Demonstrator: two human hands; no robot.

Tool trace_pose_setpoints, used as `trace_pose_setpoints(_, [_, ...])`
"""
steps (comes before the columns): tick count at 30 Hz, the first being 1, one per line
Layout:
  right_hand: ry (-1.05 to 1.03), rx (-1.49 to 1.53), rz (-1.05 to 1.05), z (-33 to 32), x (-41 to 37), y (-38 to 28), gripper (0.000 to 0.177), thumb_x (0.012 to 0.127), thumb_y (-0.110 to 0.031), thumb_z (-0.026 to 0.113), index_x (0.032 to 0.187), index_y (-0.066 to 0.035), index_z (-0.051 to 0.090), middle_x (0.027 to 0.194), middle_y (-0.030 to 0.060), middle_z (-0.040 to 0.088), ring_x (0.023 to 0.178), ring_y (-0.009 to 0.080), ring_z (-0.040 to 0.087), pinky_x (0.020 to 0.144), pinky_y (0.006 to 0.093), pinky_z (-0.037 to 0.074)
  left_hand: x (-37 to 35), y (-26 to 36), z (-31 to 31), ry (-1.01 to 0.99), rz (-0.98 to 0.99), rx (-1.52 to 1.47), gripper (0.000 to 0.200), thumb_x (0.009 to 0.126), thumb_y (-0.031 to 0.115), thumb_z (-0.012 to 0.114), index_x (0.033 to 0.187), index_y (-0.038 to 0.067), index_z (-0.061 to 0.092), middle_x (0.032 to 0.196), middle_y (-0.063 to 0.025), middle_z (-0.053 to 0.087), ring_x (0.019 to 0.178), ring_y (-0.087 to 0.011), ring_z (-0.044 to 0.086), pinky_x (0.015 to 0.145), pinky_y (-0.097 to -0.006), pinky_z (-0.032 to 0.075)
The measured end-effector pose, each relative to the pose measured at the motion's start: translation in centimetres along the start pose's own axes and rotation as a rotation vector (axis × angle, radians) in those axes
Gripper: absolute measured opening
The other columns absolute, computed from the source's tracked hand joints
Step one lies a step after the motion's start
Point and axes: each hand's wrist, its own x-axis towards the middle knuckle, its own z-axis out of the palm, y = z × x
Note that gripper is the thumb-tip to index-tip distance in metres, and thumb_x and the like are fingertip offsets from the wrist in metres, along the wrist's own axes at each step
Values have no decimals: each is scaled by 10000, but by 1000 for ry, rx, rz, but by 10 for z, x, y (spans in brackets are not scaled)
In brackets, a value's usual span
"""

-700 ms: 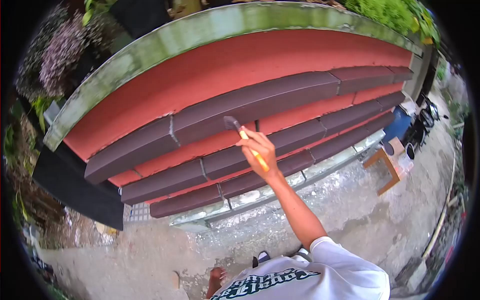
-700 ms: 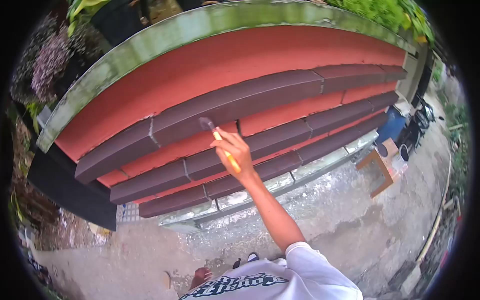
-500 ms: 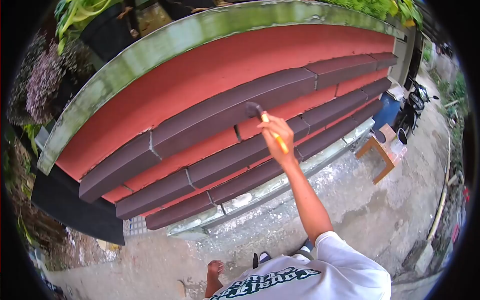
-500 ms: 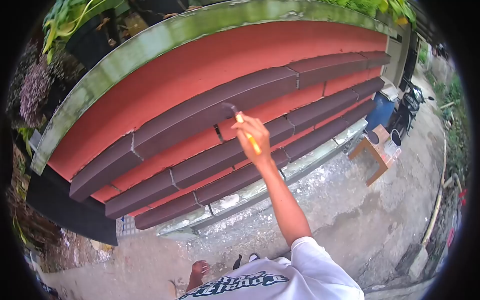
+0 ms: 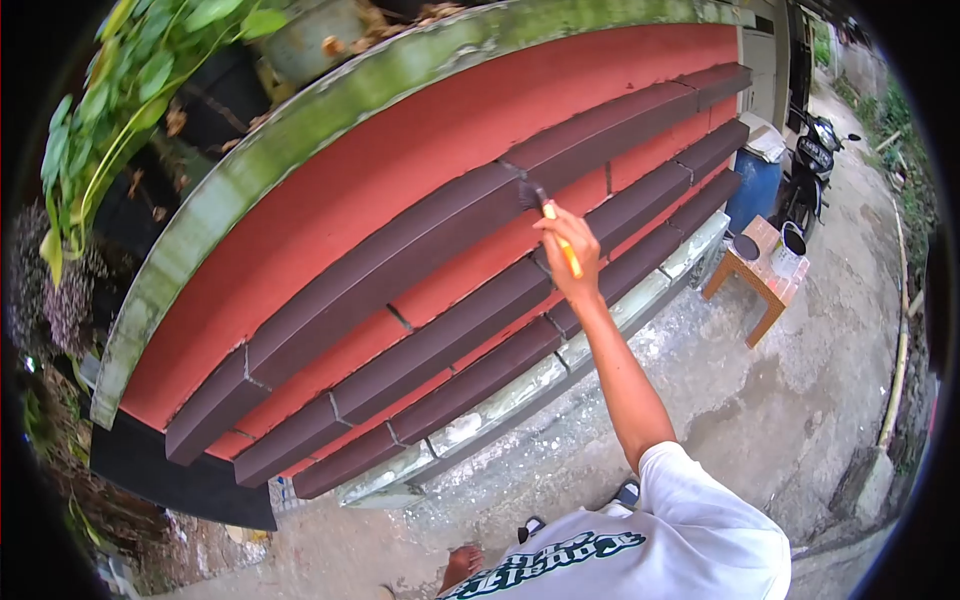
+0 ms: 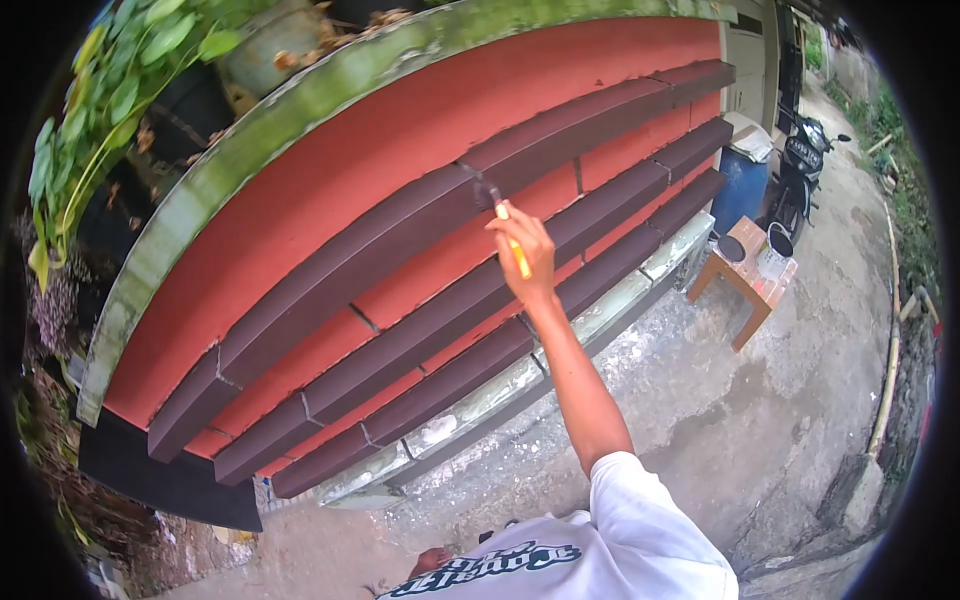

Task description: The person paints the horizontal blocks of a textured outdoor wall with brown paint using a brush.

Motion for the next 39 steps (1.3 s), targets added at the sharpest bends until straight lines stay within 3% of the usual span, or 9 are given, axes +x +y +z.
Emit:
trace_pose_setpoints(4, [-6, 155, 119, -40, -23, 2, 137, 852, 8, 663, 935, -61, 748, 1137, 174, 701, 1059, 316, 673, 879, 379, 532, 15, 40, 70, 196, -281, 42, 439, 1040, 193, 434, 1392, -69, 434, 1356, -222, 572, 1271, -304, 564, 1066, -404, 480])
trace_pose_setpoints(10, [-289, 379, 672, -185, -137, 28, 82, 914, -31, 668, 919, -31, 750, 1042, 139, 717, 1000, 197, 684, 856, 302, 523, 67, 80, 148, 5, -283, 224, 441, 1051, 152, 366, 1439, -57, 380, 1366, -212, 554, 1302, -303, 529, 1100, -413, 455])
trace_pose_setpoints(11, [-292, 391, 809, -217, -161, 35, 83, 917, -42, 672, 940, -26, 750, 1038, 127, 721, 997, 185, 680, 853, 298, 531, 81, 75, 149, -117, -134, 227, 343, 976, 307, 526, 1247, 99, 564, 1153, -101, 666, 984, -246, 667, 841, -383, 512])
trace_pose_setpoints(14, [-207, 452, 1123, -325, -211, 57, 123, 923, -67, 676, 1012, -15, 743, 1073, 99, 722, 993, 168, 674, 850, 291, 557, 114, 91, 199, -255, 68, 423, 266, 979, 223, 508, 1211, 113, 579, 1103, -93, 678, 929, -237, 678, 790, -387, 522])
trace_pose_setpoints(15, [-156, 480, 1208, -357, -222, 59, 144, 924, -75, 677, 1038, -12, 739, 1092, 90, 721, 993, 165, 672, 849, 291, 566, 120, 105, 224, -200, -27, 481, 239, 979, 193, 498, 1188, 118, 586, 1075, -90, 682, 905, -233, 680, 768, -383, 523])
trace_pose_setpoints(19, [130, 307, 1243, -465, -202, 52, 197, 945, -95, 633, 1096, 4, 713, 1168, 110, 692, 1013, 177, 666, 851, 314, 593, 142, 169, 330, -130, -183, 671, 194, 962, 177, 487, 1095, 142, 623, 969, -52, 698, 800, -203, 676, 655, -376, 518])
trace_pose_setpoints(27, [563, 4, 1093, -566, -150, 56, 261, 979, -118, 517, 1125, 29, 676, 1171, 155, 664, 1043, 236, 663, 860, 364, 604, 225, 232, 499, -245, -129, 962, 212, 947, 173, 494, 1098, 143, 641, 1000, -44, 707, 819, -190, 688, 695, -383, 529])
trace_pose_setpoints(31, [675, -15, 1079, -595, -133, 90, 261, 967, -105, 514, 1110, 47, 671, 1139, 160, 665, 1023, 236, 668, 854, 375, 609, 262, 240, 585, -357, -98, 987, 218, 949, 185, 490, 1099, 141, 641, 1003, -47, 708, 821, -190, 688, 708, -388, 526])
trace_pose_setpoints(39, [633, -104, 1138, -660, -53, 203, 245, 959, -80, 513, 1070, 39, 695, 1102, 160, 674, 995, 225, 672, 842, 367, 614, 314, 237, 747, -349, -350, 1136, 241, 926, 180, 487, 1103, 119, 637, 1010, -63, 724, 793, -223, 688, 693, -385, 512])
